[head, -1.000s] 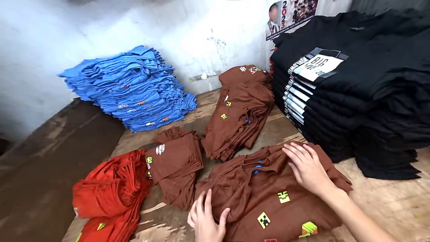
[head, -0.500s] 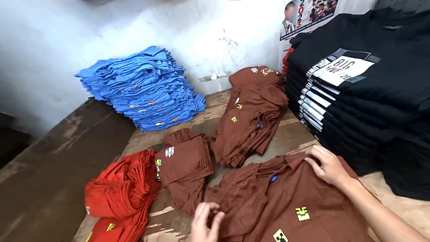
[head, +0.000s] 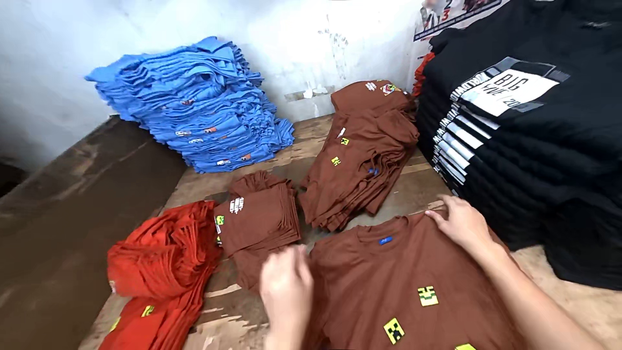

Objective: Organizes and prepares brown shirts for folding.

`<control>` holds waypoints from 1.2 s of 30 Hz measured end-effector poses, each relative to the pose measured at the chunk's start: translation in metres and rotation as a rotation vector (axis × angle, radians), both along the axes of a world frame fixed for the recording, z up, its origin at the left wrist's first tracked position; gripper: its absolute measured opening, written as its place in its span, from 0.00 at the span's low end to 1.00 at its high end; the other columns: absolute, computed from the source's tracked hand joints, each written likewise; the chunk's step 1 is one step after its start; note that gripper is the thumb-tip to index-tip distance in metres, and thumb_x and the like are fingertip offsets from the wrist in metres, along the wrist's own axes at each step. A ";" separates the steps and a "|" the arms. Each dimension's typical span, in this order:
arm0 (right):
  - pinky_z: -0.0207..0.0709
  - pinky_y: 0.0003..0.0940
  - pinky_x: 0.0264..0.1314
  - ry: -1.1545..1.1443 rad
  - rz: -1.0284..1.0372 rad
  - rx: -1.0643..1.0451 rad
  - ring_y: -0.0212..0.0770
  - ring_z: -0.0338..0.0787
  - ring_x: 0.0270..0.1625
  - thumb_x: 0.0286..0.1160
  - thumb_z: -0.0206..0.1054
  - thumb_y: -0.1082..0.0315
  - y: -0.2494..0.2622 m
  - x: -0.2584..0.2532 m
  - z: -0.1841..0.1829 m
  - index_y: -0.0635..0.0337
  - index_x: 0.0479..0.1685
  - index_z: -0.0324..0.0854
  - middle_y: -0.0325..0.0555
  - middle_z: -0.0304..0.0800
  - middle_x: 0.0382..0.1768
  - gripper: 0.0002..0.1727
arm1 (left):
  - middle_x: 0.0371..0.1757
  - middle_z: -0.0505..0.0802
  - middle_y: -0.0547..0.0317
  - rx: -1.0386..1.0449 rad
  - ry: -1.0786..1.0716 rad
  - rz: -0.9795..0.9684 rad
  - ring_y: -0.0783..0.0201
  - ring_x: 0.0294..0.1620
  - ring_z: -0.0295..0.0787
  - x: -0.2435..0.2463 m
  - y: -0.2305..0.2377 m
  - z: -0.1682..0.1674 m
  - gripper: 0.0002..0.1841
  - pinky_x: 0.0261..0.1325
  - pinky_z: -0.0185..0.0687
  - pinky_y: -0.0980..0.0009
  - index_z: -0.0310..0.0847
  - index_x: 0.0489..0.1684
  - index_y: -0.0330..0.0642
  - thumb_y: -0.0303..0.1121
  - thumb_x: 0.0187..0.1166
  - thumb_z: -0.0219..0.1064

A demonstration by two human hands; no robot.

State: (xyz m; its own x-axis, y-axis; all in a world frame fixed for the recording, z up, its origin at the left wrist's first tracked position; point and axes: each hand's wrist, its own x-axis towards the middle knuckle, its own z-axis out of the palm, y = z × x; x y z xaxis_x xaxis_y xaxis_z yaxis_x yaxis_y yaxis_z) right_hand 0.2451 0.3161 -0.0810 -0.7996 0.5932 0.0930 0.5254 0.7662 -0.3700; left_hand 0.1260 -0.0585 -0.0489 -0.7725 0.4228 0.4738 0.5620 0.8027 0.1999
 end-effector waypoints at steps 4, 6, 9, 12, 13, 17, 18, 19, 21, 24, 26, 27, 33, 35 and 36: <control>0.66 0.72 0.75 0.290 0.105 0.428 0.65 0.82 0.75 0.83 0.53 0.47 -0.040 0.033 -0.025 0.57 0.76 0.80 0.59 0.84 0.73 0.31 | 0.80 0.83 0.47 -0.066 -0.088 -0.176 0.39 0.83 0.73 0.062 0.047 -0.053 0.33 0.82 0.58 0.28 0.84 0.75 0.55 0.63 0.87 0.45; 0.51 0.73 0.87 0.070 0.129 0.331 0.59 0.64 0.90 0.84 0.42 0.33 -0.036 0.043 -0.062 0.41 0.89 0.69 0.48 0.67 0.89 0.39 | 0.91 0.68 0.47 -0.161 -0.253 -0.111 0.37 0.91 0.58 0.014 0.052 -0.117 0.41 0.83 0.45 0.21 0.68 0.89 0.61 0.72 0.82 0.41; 0.43 0.68 0.92 -0.184 0.117 -0.017 0.58 0.51 0.95 0.81 0.44 0.26 -0.012 0.030 -0.070 0.35 0.94 0.59 0.46 0.52 0.95 0.43 | 0.94 0.62 0.55 -0.208 -0.655 -0.193 0.43 0.94 0.52 -0.050 0.054 -0.141 0.46 0.87 0.51 0.32 0.57 0.94 0.64 0.78 0.77 0.42; 0.34 0.69 0.94 -0.210 0.143 -0.064 0.55 0.46 0.97 0.87 0.47 0.34 -0.003 0.029 -0.039 0.44 0.96 0.54 0.49 0.48 0.96 0.41 | 0.96 0.58 0.60 -0.375 -0.684 -0.240 0.48 0.97 0.44 -0.064 0.057 -0.124 0.47 0.91 0.31 0.30 0.52 0.96 0.67 0.79 0.76 0.38; 0.31 0.71 0.94 -0.182 0.158 0.002 0.55 0.44 0.97 0.87 0.46 0.33 -0.004 0.040 -0.034 0.44 0.96 0.54 0.49 0.47 0.96 0.42 | 0.96 0.56 0.56 -0.400 -0.577 -0.248 0.44 0.97 0.41 -0.057 0.056 -0.117 0.46 0.89 0.26 0.27 0.52 0.96 0.63 0.77 0.79 0.37; 0.36 0.58 0.98 -0.102 0.057 -0.212 0.47 0.45 0.98 0.87 0.35 0.31 0.025 0.116 -0.094 0.40 0.97 0.51 0.40 0.48 0.96 0.42 | 0.92 0.67 0.45 -0.237 -0.112 -0.382 0.37 0.94 0.52 0.019 0.055 -0.087 0.39 0.86 0.37 0.23 0.68 0.89 0.48 0.65 0.85 0.44; 0.41 0.58 0.97 -0.096 -0.006 -0.300 0.47 0.46 0.97 0.89 0.32 0.34 0.037 0.131 -0.107 0.40 0.97 0.50 0.40 0.48 0.96 0.40 | 0.90 0.69 0.47 -0.207 -0.142 -0.481 0.38 0.93 0.55 0.050 0.058 -0.086 0.38 0.86 0.41 0.24 0.70 0.88 0.50 0.64 0.86 0.45; 0.47 0.60 0.95 -0.108 -0.061 -0.367 0.48 0.51 0.96 0.90 0.31 0.35 0.049 0.139 -0.111 0.39 0.97 0.50 0.40 0.49 0.96 0.39 | 0.90 0.71 0.49 -0.198 -0.207 -0.606 0.40 0.93 0.57 0.080 0.064 -0.093 0.35 0.87 0.43 0.25 0.71 0.87 0.52 0.62 0.86 0.50; 0.46 0.66 0.94 -0.212 -0.142 -0.419 0.51 0.53 0.96 0.91 0.31 0.36 0.057 0.143 -0.099 0.36 0.97 0.47 0.43 0.50 0.96 0.37 | 0.92 0.67 0.58 -0.257 -0.351 -0.839 0.48 0.94 0.55 0.127 0.069 -0.123 0.32 0.89 0.43 0.30 0.68 0.89 0.55 0.58 0.89 0.51; 0.35 0.74 0.91 -0.172 -0.271 -0.147 0.69 0.47 0.94 0.90 0.53 0.48 0.024 0.127 -0.039 0.57 0.93 0.58 0.67 0.51 0.92 0.36 | 0.94 0.64 0.58 -0.264 -0.471 -0.943 0.50 0.95 0.51 0.139 0.074 -0.122 0.36 0.91 0.38 0.32 0.63 0.92 0.49 0.60 0.90 0.45; 0.47 0.70 0.91 0.098 -0.261 0.097 0.68 0.59 0.91 0.84 0.60 0.58 -0.011 0.124 -0.020 0.63 0.81 0.75 0.66 0.66 0.86 0.29 | 0.93 0.66 0.58 -0.185 -0.478 -0.998 0.51 0.95 0.52 0.148 0.078 -0.109 0.35 0.92 0.38 0.34 0.65 0.90 0.52 0.61 0.89 0.50; 0.55 0.66 0.90 0.194 -0.210 0.168 0.63 0.66 0.89 0.84 0.55 0.58 -0.026 0.125 -0.024 0.60 0.76 0.79 0.60 0.73 0.83 0.27 | 0.92 0.67 0.59 -0.162 -0.476 -1.043 0.52 0.95 0.53 0.154 0.081 -0.111 0.33 0.92 0.40 0.34 0.66 0.90 0.56 0.60 0.88 0.52; 0.62 0.58 0.89 0.222 -0.159 0.094 0.56 0.71 0.87 0.86 0.51 0.49 -0.058 0.170 -0.096 0.59 0.85 0.71 0.54 0.72 0.85 0.34 | 0.86 0.77 0.59 -0.104 -0.691 -1.232 0.53 0.93 0.59 0.148 0.085 -0.115 0.28 0.94 0.39 0.38 0.79 0.81 0.53 0.53 0.86 0.62; 0.74 0.63 0.75 0.313 -0.336 0.196 0.64 0.82 0.74 0.81 0.54 0.47 -0.068 0.176 -0.079 0.66 0.72 0.80 0.62 0.83 0.72 0.33 | 0.80 0.83 0.52 0.041 -0.620 -1.038 0.52 0.88 0.68 0.148 0.070 -0.102 0.26 0.94 0.48 0.42 0.84 0.74 0.47 0.52 0.87 0.60; 0.76 0.66 0.71 0.286 -0.390 0.170 0.67 0.84 0.71 0.80 0.56 0.46 -0.079 0.182 -0.071 0.68 0.68 0.80 0.66 0.84 0.68 0.33 | 0.81 0.82 0.48 0.038 -0.515 -0.883 0.49 0.88 0.68 0.148 0.060 -0.101 0.26 0.93 0.48 0.39 0.83 0.76 0.47 0.53 0.89 0.57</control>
